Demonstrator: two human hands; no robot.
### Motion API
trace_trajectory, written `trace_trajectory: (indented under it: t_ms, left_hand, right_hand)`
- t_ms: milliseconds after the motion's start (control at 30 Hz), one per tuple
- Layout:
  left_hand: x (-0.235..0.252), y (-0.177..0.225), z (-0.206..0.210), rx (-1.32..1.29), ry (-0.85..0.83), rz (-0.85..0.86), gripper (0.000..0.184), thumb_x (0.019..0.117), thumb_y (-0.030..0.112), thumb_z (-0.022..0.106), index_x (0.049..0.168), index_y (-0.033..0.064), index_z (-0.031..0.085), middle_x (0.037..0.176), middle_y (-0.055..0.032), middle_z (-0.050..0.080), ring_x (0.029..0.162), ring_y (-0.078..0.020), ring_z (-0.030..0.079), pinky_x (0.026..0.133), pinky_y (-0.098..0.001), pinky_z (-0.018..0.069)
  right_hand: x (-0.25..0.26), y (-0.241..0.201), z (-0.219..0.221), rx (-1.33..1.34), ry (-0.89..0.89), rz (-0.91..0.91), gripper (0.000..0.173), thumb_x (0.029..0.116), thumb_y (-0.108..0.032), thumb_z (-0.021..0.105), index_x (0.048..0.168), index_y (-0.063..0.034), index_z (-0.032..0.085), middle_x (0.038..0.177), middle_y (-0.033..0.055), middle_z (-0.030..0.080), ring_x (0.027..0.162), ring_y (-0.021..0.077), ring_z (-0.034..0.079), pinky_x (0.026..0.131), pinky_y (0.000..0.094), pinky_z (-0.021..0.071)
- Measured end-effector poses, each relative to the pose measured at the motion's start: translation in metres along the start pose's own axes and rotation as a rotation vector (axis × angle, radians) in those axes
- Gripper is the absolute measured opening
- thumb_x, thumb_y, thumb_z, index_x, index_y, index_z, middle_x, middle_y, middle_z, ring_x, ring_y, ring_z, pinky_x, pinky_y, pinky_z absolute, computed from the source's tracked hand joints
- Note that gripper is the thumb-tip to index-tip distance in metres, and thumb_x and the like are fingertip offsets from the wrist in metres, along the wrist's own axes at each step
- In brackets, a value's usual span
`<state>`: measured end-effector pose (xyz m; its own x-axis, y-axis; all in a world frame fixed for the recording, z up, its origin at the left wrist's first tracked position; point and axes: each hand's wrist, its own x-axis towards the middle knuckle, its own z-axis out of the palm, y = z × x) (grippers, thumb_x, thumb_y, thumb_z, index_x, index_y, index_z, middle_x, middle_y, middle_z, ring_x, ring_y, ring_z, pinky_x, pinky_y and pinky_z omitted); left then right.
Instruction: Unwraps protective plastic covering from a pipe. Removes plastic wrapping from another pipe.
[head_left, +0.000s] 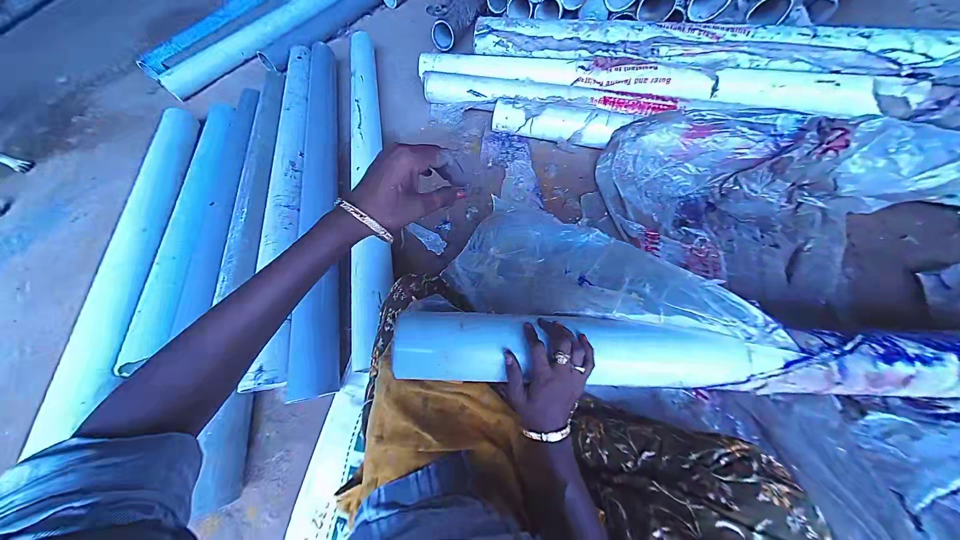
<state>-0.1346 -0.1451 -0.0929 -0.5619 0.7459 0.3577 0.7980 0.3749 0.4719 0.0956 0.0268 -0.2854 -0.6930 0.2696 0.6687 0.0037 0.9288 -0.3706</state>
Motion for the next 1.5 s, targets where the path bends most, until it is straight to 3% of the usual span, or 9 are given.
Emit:
trace_trajectory:
  t_ms: [133, 333, 500, 733, 833, 933, 1033, 1133, 1500]
  left_hand:
    - [-0.118, -0.007, 0.0, -0.193, -0.11, -0.026, 0.017, 0.0922, 0.009, 0.065, 0.097, -0.0029, 0.076, 0.106, -0.0095, 0.077, 0.103, -0.0066, 0.072, 0.096, -0.0219, 0.0552]
    - [-0.178, 0.016, 0.035, 0.019, -0.209, -0.007, 0.026, 0.1008, 0.003, 0.054, 0.115, -0.0034, 0.075, 0.125, -0.0182, 0.072, 0.119, -0.0319, 0.07, 0.102, -0.0408, 0.0544]
    - [-0.174, 0.0, 0.027, 0.092, -0.193, -0.035, 0.038, 0.0977, -0.007, 0.049, 0.13, -0.0013, 0.068, 0.137, -0.018, 0.066, 0.128, -0.0325, 0.064, 0.108, -0.0404, 0.0499]
    - [-0.155, -0.004, 0.037, -0.22, -0.332, -0.429, 0.031, 0.0992, 0.02, 0.065, 0.105, -0.0091, 0.074, 0.101, -0.0242, 0.072, 0.094, -0.031, 0.07, 0.087, -0.0449, 0.0552]
    - [-0.15, 0.017, 0.05, -0.119, -0.209, -0.368, 0.02, 0.0927, 0.014, 0.072, 0.094, -0.0054, 0.077, 0.094, -0.0209, 0.073, 0.084, -0.029, 0.068, 0.079, -0.0413, 0.0545]
    - [-0.134, 0.044, 0.05, -0.037, -0.25, -0.499, 0.02, 0.0974, 0.009, 0.065, 0.097, -0.0083, 0.073, 0.091, -0.0224, 0.072, 0.084, -0.0333, 0.071, 0.082, -0.0483, 0.0549]
    - [-0.114, 0.052, 0.046, -0.275, -0.361, -0.747, 0.019, 0.1011, 0.009, 0.062, 0.104, -0.0075, 0.07, 0.088, -0.0131, 0.068, 0.076, -0.0142, 0.061, 0.076, -0.0316, 0.051]
    - [-0.101, 0.052, 0.049, -0.53, -0.315, -0.925, 0.009, 0.0983, 0.001, 0.063, 0.095, -0.0067, 0.068, 0.072, 0.0011, 0.06, 0.061, 0.0011, 0.054, 0.064, -0.0162, 0.0474]
    - [-0.089, 0.054, 0.057, -0.698, -0.187, -0.94, 0.012, 0.0933, -0.004, 0.067, 0.082, -0.001, 0.066, 0.066, 0.0058, 0.059, 0.059, 0.0029, 0.052, 0.06, -0.0143, 0.0439]
  right_hand:
    - [-0.003, 0.001, -0.002, -0.013, -0.049, -0.01, 0.064, 0.1015, -0.054, 0.034, 0.112, -0.0074, 0.076, 0.121, 0.0193, 0.072, 0.123, 0.0399, 0.061, 0.112, 0.0566, 0.0288]
    - [-0.002, 0.001, -0.005, -0.01, -0.095, -0.009, 0.065, 0.1012, -0.052, 0.034, 0.118, -0.0041, 0.075, 0.125, 0.0214, 0.07, 0.125, 0.044, 0.059, 0.111, 0.0613, 0.0282]
    - [-0.008, 0.004, -0.003, -0.028, -0.039, -0.033, 0.066, 0.1017, -0.052, 0.031, 0.117, -0.0047, 0.075, 0.123, 0.021, 0.071, 0.124, 0.0427, 0.06, 0.111, 0.0578, 0.0289]
    - [-0.029, 0.01, 0.005, -0.087, 0.128, -0.107, 0.066, 0.1059, -0.057, 0.023, 0.12, -0.0117, 0.068, 0.124, 0.0153, 0.069, 0.134, 0.0279, 0.052, 0.12, 0.0448, 0.0166]
    - [-0.03, 0.009, 0.007, -0.093, 0.133, -0.105, 0.065, 0.1055, -0.056, 0.022, 0.12, -0.0121, 0.067, 0.124, 0.0151, 0.068, 0.134, 0.0273, 0.051, 0.12, 0.0448, 0.0161]
    - [-0.028, 0.008, 0.008, -0.096, 0.136, -0.099, 0.066, 0.1053, -0.058, 0.021, 0.119, -0.0122, 0.068, 0.122, 0.0155, 0.069, 0.133, 0.0276, 0.052, 0.119, 0.0457, 0.0174]
    - [-0.026, 0.007, 0.009, -0.093, 0.137, -0.09, 0.066, 0.1049, -0.057, 0.021, 0.117, -0.0126, 0.067, 0.121, 0.0148, 0.068, 0.132, 0.0274, 0.052, 0.119, 0.0447, 0.0173]
    - [-0.022, 0.003, 0.01, -0.095, 0.132, -0.059, 0.064, 0.1041, -0.056, 0.023, 0.114, -0.0122, 0.069, 0.118, 0.0149, 0.07, 0.128, 0.0297, 0.056, 0.117, 0.0463, 0.0211]
    - [-0.013, -0.002, 0.013, -0.112, 0.147, -0.022, 0.066, 0.1033, -0.055, 0.024, 0.108, -0.0097, 0.072, 0.114, 0.0151, 0.073, 0.124, 0.0318, 0.059, 0.116, 0.0466, 0.0237]
